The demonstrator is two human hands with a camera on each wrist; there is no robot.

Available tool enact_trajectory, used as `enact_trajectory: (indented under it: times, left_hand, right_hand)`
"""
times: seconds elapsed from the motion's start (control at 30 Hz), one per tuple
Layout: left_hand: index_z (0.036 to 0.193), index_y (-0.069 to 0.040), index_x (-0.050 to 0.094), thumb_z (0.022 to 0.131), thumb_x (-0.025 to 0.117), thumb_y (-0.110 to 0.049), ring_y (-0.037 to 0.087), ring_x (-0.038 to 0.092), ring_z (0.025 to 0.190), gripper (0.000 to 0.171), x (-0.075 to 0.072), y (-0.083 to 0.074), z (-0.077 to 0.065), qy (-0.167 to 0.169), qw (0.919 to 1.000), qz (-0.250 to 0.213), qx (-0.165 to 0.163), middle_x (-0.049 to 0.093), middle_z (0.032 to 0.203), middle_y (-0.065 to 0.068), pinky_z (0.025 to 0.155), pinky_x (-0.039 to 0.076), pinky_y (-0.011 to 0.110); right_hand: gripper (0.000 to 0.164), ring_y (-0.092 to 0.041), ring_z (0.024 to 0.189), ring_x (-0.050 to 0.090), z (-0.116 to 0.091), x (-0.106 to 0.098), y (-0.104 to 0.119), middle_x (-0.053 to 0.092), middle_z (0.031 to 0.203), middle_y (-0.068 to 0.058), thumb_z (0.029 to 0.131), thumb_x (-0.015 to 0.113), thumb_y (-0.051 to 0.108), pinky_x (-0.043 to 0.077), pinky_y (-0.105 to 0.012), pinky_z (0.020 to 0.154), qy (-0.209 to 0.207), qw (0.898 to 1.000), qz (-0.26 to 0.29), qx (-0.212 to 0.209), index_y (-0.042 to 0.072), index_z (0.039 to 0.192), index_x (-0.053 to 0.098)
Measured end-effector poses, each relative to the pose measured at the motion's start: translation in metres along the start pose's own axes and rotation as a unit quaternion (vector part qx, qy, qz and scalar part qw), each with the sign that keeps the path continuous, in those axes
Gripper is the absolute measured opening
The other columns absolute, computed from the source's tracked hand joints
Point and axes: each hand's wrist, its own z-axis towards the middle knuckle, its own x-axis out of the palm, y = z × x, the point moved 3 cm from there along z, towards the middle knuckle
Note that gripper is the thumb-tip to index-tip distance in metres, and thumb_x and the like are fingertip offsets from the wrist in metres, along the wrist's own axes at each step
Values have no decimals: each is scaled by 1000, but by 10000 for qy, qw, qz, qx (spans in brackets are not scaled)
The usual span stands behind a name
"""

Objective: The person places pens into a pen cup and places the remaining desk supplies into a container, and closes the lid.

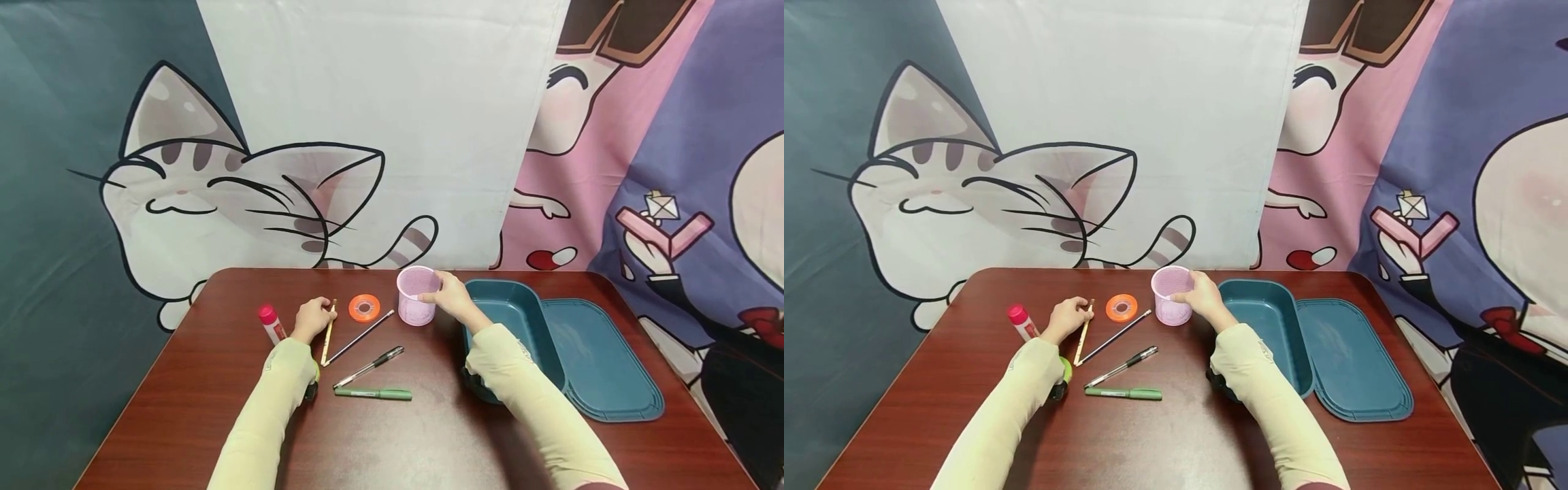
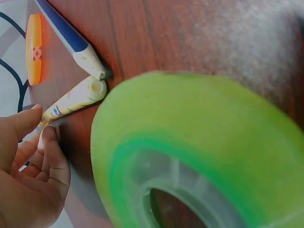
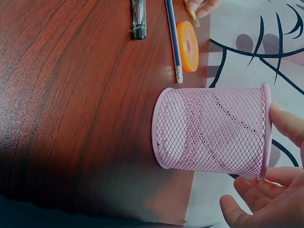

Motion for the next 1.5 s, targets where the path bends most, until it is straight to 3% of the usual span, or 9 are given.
enact_trajectory:
  times: [0.57,0.8,1.27,1.5]
  left_hand:
    - [102,-9,62,77,62,-23,30,57,87,29,-5,2,-1,3,9985,550,2,63,101,12,73,45,42]
    - [100,-11,63,76,61,-24,23,57,79,28,-17,-7,3,-77,9982,516,290,64,88,6,68,44,38]
    - [106,-9,59,77,57,-22,16,61,72,32,-41,-41,9,-290,9968,-287,694,67,79,3,72,41,33]
    - [106,-9,59,79,58,-20,10,59,60,29,-54,-63,8,-545,9901,-1033,783,64,77,4,60,43,22]
  right_hand:
    - [70,-34,113,47,2,5,1,51,122,-22,68,72,23,36,-44,96,-5,9998,96,169,-7,124,44]
    - [74,-34,118,44,2,5,-1,47,127,-22,69,72,26,34,-44,99,-32,9996,99,249,-6,127,41]
    - [73,-34,115,46,0,3,-2,49,125,-22,69,72,26,35,-44,97,-56,9994,163,289,-5,127,42]
    - [72,-34,116,46,0,3,-3,49,125,-22,69,72,25,35,-44,97,-59,9992,212,328,-5,127,41]
